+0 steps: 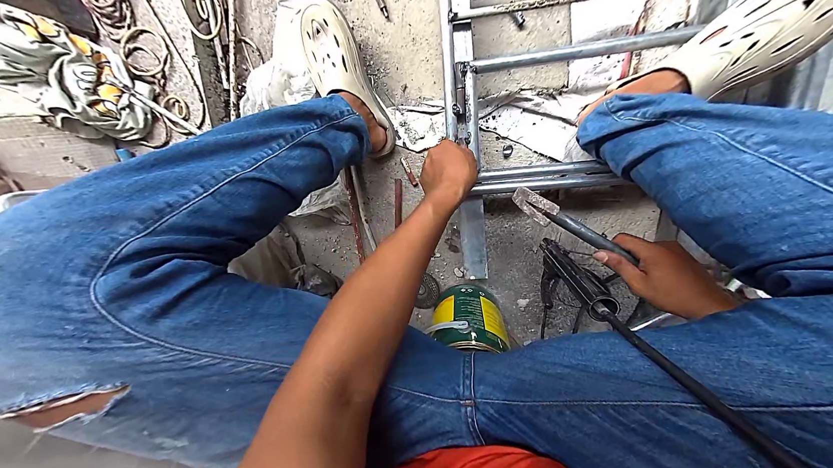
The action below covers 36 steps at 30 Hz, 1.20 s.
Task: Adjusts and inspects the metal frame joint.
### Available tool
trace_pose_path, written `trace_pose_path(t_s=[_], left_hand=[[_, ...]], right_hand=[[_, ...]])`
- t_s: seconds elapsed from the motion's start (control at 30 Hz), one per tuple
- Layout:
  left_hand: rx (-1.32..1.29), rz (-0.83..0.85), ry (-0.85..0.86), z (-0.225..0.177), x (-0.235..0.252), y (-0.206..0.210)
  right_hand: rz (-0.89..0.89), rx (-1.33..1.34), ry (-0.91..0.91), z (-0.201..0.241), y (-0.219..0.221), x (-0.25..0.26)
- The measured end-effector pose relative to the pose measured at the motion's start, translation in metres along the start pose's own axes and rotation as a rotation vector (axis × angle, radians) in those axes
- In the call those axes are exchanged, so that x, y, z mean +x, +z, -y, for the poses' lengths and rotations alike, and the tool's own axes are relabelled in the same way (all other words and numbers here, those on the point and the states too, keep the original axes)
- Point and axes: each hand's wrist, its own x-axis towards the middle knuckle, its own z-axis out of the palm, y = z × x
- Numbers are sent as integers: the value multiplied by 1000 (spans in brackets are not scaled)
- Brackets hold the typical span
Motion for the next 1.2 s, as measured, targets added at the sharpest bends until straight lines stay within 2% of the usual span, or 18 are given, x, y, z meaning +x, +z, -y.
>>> trace_pose_path(t_s=[0.23,0.37,0.47,0.57,0.7,0.9,1.1,1.2], left_hand=[[134,-15,118,16,14,6],[290,140,439,31,46,-20],[443,84,583,22,57,-39],[465,-43,629,-1,66,-57],[491,-25,643,-14,67,-75],[688,74,666,10,54,-46],[863,33,784,27,32,-25],[743,43,674,22,37,-37]], right_hand=[[-11,48,6,10,-7,8],[2,92,34,11,-15,1],[50,82,85,10,-19,-7],[70,25,114,7,-16,-14],[79,52,129,4,-10,-18],[80,29,100,0,-4,-13],[83,-9,71,3,-9,-9],[65,-5,78,5,-8,-7]])
